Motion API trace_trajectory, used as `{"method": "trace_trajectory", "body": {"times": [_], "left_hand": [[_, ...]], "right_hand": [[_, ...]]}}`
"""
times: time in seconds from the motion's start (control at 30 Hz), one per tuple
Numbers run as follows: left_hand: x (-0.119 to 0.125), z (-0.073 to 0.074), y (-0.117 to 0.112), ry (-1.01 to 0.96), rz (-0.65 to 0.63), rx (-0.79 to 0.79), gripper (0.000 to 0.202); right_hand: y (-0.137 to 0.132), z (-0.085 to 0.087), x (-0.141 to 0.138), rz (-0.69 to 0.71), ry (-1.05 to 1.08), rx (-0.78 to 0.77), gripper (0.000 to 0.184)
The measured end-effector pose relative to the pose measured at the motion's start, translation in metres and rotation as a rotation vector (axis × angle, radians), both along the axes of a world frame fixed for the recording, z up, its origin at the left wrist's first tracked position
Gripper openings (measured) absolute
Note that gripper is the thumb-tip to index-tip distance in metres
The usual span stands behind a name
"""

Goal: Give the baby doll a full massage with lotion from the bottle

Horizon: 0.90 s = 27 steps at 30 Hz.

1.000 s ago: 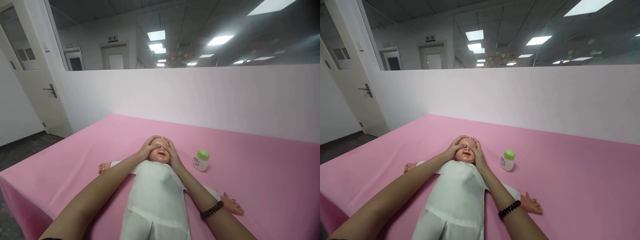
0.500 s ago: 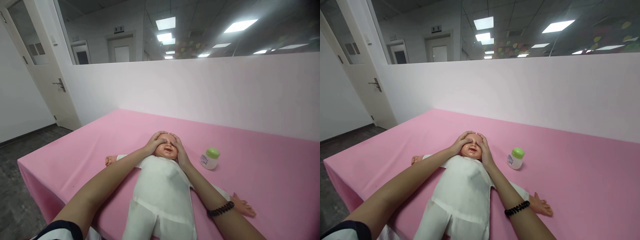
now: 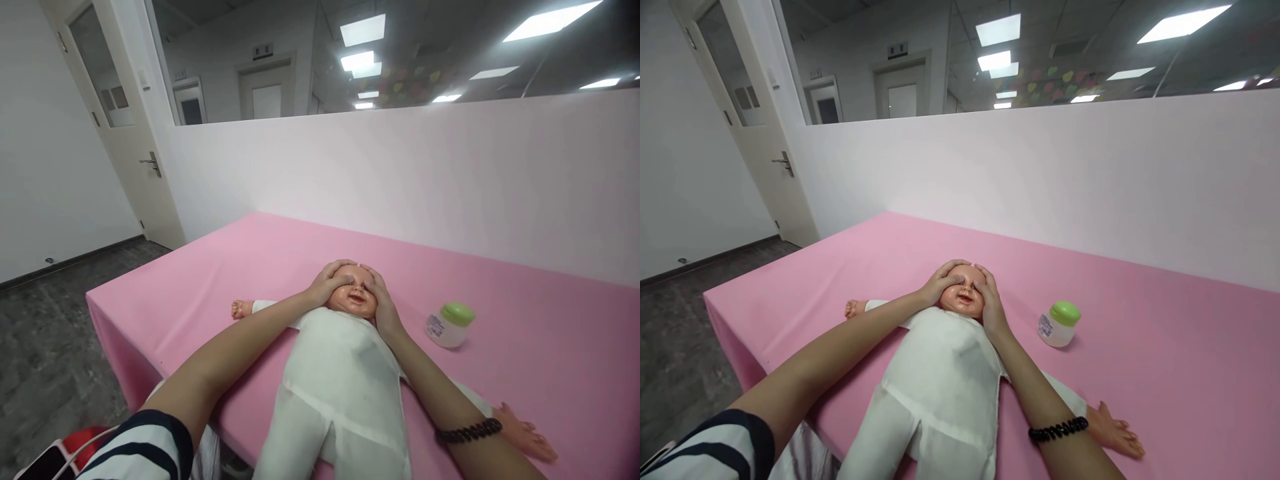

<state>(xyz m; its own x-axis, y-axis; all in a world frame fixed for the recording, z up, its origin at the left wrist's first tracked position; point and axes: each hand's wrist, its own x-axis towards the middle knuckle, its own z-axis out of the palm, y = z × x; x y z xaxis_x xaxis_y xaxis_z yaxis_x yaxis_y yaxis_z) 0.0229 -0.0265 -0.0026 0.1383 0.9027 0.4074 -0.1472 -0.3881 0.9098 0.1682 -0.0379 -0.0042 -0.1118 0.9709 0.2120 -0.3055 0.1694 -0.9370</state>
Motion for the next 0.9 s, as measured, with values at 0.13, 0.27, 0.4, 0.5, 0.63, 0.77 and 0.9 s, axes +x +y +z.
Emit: {"method": "trace_trajectory", "body": {"times": [0.13,0.27,0.4,0.5,0.63,0.77,0.9], "left_hand": [[-0.0007,0.0011,-0.0013,-0.001,-0.001,0.004,0.035],[-0.0003,0.0007,-0.0009,-0.005,-0.007,0.001,0.034],[0.0000,-0.0021,0.0010,-0.021,-0.007,-0.013,0.034],[-0.0001,-0.0022,0.0004,-0.015,-0.001,-0.022,0.034],[-0.0003,-0.0011,-0.0005,-0.001,-0.009,-0.009,0.034],[-0.0005,-0.0027,0.0015,-0.011,-0.012,-0.005,0.034],[-0.0020,-0.0028,0.0026,0.017,0.001,0.004,0.035]], "right_hand": [[0.0008,-0.0011,0.0000,0.021,0.015,-0.006,0.053],[0.0039,-0.0052,-0.0012,0.019,0.046,0.001,0.052],[0.0041,-0.0063,-0.0015,0.027,0.046,-0.015,0.053],[0.0039,-0.0059,-0.0010,0.023,0.041,-0.024,0.055],[0.0051,-0.0065,-0.0005,0.021,0.034,-0.014,0.053],[0.0045,-0.0061,-0.0005,0.020,0.021,-0.007,0.053],[0.0028,-0.0046,-0.0010,0.028,0.027,0.009,0.052]]}}
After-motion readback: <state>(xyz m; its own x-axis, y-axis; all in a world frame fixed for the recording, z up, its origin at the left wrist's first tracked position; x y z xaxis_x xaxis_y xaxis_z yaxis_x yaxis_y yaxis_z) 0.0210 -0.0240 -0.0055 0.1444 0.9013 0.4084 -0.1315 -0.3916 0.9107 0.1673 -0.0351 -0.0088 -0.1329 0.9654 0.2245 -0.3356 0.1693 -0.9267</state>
